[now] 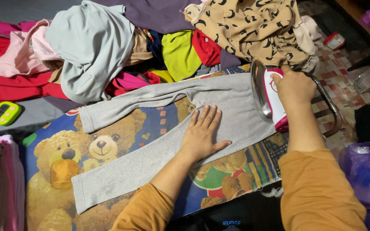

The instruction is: The person irons a light purple garment and a grey long-sleeved shirt on a teddy bear-themed ironing board. They smooth the fabric, use a red and white iron, and fold the items after ironing.

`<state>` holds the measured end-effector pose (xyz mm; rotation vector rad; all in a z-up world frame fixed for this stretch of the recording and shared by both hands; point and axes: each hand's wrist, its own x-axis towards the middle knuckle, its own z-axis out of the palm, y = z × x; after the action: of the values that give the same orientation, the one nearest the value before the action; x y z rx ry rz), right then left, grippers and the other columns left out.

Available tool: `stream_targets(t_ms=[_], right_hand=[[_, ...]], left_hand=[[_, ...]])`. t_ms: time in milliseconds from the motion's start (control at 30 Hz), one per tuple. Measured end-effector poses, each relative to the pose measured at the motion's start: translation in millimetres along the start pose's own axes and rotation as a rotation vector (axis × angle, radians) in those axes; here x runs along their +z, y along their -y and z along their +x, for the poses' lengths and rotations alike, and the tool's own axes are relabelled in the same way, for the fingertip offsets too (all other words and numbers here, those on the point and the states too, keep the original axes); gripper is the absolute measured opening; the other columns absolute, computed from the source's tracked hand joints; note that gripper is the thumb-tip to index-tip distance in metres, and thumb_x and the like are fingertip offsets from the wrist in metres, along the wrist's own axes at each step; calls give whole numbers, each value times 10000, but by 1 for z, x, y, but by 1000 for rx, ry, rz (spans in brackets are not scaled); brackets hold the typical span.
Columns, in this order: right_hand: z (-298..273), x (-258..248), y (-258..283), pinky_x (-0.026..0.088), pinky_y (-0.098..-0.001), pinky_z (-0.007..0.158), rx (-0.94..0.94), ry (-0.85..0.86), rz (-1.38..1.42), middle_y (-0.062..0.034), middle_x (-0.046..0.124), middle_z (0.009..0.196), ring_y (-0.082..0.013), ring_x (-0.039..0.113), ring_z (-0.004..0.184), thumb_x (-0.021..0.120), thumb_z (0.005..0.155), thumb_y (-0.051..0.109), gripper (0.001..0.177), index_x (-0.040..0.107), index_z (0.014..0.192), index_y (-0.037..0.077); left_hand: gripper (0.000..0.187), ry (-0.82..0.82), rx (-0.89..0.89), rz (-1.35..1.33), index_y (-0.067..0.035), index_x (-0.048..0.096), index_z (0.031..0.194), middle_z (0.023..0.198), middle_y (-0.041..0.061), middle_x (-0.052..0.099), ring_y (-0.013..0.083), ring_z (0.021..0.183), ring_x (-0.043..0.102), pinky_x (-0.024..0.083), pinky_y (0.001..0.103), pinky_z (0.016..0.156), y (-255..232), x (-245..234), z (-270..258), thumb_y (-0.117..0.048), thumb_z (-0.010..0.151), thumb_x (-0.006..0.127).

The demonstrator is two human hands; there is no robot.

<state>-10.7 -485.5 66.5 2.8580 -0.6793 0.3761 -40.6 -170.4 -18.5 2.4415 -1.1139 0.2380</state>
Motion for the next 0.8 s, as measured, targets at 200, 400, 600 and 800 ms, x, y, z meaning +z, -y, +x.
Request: stream_targets(t_ms=[200, 400, 600, 800], right_hand=[[-69, -28, -18, 553, -553, 670, -56, -14, -15, -229, 743, 893, -440, 724, 804, 604, 1016, 528, 497, 688, 1363, 182], [-139, -65, -8, 564, -509, 625, -111, -76, -4, -183, 737, 937, -403, 723, 743, 585, 1006, 565, 514, 681, 1400, 249], [-158, -89, 35, 560, -478, 577, -242, -11, 51, -137, 722, 878, -367, 720, 673, 600, 939, 561, 514, 682, 1366, 286], [-116, -77, 57, 554, -480, 561, -278, -23, 46, -151, 720, 856, -386, 717, 684, 617, 945, 563, 486, 705, 1329, 279]], left_hand=[[1041, -9, 0, -8, -36, 365, 1559, 1632, 184, 333, 329, 1548, 227, 139, 511, 1249, 1, 1, 0, -741, 827, 589], [1068, -6, -4, -1, -16, 337, 1561, 1635, 190, 329, 328, 1553, 219, 126, 507, 1253, 2, 2, 0, -745, 823, 592], [1287, -4, -11, -86, 55, 136, 1596, 1655, 271, 228, 380, 1566, 146, 87, 493, 1262, 3, -4, -2, -760, 752, 666], [1378, 27, -24, -129, 80, 77, 1582, 1651, 305, 175, 418, 1570, 104, 71, 485, 1266, 4, -11, 0, -762, 702, 720]])
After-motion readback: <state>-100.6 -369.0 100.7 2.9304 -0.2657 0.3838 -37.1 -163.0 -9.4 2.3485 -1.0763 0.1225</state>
